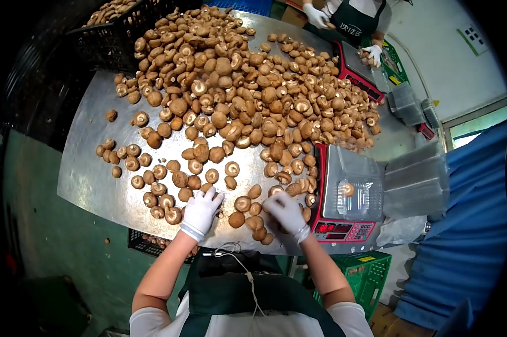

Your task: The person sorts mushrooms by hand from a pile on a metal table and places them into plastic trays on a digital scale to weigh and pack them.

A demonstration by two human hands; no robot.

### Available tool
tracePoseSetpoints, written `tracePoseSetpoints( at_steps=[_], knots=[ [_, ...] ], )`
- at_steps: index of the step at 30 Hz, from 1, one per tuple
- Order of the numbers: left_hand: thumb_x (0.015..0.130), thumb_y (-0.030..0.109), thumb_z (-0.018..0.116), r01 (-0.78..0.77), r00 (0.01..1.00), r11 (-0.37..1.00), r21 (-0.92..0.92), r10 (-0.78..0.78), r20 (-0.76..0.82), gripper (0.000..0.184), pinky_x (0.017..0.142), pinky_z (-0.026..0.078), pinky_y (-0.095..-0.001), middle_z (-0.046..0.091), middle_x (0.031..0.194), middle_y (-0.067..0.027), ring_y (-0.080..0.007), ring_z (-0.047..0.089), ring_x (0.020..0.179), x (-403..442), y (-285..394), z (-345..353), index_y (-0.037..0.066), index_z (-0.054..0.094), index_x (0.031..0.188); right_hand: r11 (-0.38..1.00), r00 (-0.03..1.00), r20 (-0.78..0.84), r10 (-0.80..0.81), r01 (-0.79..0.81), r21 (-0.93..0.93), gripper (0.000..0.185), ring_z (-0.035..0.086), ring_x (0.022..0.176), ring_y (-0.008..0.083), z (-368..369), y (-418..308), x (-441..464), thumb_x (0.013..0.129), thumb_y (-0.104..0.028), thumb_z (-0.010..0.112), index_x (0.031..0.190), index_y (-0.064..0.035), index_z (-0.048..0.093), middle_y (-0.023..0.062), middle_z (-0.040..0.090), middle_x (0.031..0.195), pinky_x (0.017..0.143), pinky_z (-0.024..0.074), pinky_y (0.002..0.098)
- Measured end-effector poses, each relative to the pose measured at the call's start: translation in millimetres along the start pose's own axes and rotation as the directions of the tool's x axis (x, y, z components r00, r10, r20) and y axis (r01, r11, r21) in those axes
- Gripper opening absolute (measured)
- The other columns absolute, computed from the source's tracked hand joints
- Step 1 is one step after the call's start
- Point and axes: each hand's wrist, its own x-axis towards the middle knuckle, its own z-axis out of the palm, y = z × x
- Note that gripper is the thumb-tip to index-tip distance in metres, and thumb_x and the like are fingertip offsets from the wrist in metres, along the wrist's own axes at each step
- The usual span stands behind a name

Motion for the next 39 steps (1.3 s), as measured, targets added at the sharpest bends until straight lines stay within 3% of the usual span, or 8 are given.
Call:
tracePoseSetpoints(
  at_steps=[3,6,8,10,21,30,33,39],
  knots=[
    [0.075,0.019,0.068,0.022,0.999,0.986,-0.168,-0.029,-0.042,0.043,0.071,0.048,-0.0389,0.056,0.108,-0.0091,-0.0279,0.056,0.093,5.3,-3.4,-13.1,0.014,0.058,0.117,0.665,0.945,0.147,-0.292,0.311,-0.679,0.044,0.062,0.078,0.0283,21.8,-15.2,-34.6,0.079,-0.043,0.066,0.116,-0.0196,0.060,0.0101,0.059,0.093,0.065,0.0494,0.0359],
    [0.085,0.021,0.066,0.102,0.969,0.683,-0.723,-0.233,-0.083,0.034,0.079,0.049,-0.0347,0.063,0.102,-0.0108,-0.0243,0.060,0.089,4.8,-3.0,-17.5,0.009,0.060,0.115,0.724,0.943,0.157,-0.292,0.325,-0.609,0.046,0.062,0.076,0.0213,36.0,15.5,-31.4,0.085,-0.039,0.063,0.123,-0.0154,0.056,0.0059,0.060,0.088,0.064,0.0488,0.0329],
    [0.094,0.025,0.053,0.372,0.878,-0.350,-0.860,-0.167,0.448,0.033,0.082,0.050,-0.0329,0.065,0.105,-0.0121,-0.0244,0.064,0.088,1.9,-5.7,-22.1,0.003,0.055,0.119,0.971,0.987,0.132,-0.094,0.120,-0.208,0.045,0.062,0.077,0.0180,34.2,20.1,-27.2,0.087,-0.038,0.061,0.124,-0.0115,0.055,0.0045,0.061,0.091,0.064,0.0486,0.0312],
    [0.096,0.029,0.048,0.424,0.808,-0.674,-0.605,-0.019,0.589,0.038,0.080,0.051,-0.0306,0.065,0.106,-0.0149,-0.0270,0.064,0.093,-3.4,-7.1,-25.7,0.000,0.052,0.121,0.878,0.942,0.334,0.033,-0.187,0.441,0.046,0.062,0.081,0.0104,25.5,20.0,-24.7,0.094,-0.034,0.052,0.126,-0.0008,0.051,0.0043,0.062,0.102,0.066,0.0488,0.0259],
    [0.097,0.031,0.040,0.141,0.907,-0.955,-0.261,0.019,0.420,0.046,0.079,0.054,-0.0359,0.042,0.140,-0.0172,-0.0325,0.044,0.127,-15.0,21.3,-39.0,0.008,0.040,0.137,0.197,0.969,0.226,-0.096,-0.204,0.959,0.043,0.055,0.114,0.0253,60.3,-15.7,-19.7,0.097,-0.022,0.045,0.136,-0.0052,0.038,0.0129,0.054,0.125,0.090,0.0514,0.0421],
    [0.100,0.028,0.037,-0.140,0.892,-0.750,-0.647,-0.379,0.246,0.046,0.106,0.035,-0.0355,0.043,0.138,-0.0130,-0.0252,0.041,0.127,0.9,44.2,-42.2,0.002,0.037,0.138,-0.116,0.963,0.227,-0.143,-0.244,0.963,0.045,0.047,0.124,0.0312,81.9,-26.0,-11.0,0.101,-0.028,0.036,0.138,-0.0038,0.036,0.0157,0.046,0.135,0.103,0.0402,0.0464],
    [0.098,0.020,0.040,0.033,0.910,0.293,-0.956,-0.404,-0.092,0.045,0.110,0.025,-0.0353,0.041,0.139,-0.0162,-0.0263,0.038,0.130,3.0,57.2,-40.2,-0.001,0.037,0.137,-0.223,0.961,0.162,-0.224,-0.213,0.951,0.048,0.042,0.128,0.0288,92.4,-24.5,-12.2,0.101,-0.033,0.037,0.140,-0.0062,0.035,0.0130,0.043,0.139,0.107,0.0349,0.0458],
    [0.099,0.024,0.038,0.007,0.952,0.570,-0.821,-0.254,-0.168,0.044,0.109,0.028,-0.0393,0.043,0.138,-0.0216,-0.0326,0.039,0.131,7.8,61.4,-42.8,-0.004,0.043,0.133,-0.167,0.978,0.094,-0.187,-0.126,0.978,0.051,0.043,0.128,0.0270,88.2,-32.1,-16.2,0.098,-0.043,0.038,0.137,-0.0103,0.040,0.0103,0.044,0.140,0.107,0.0341,0.0467]
  ],
)
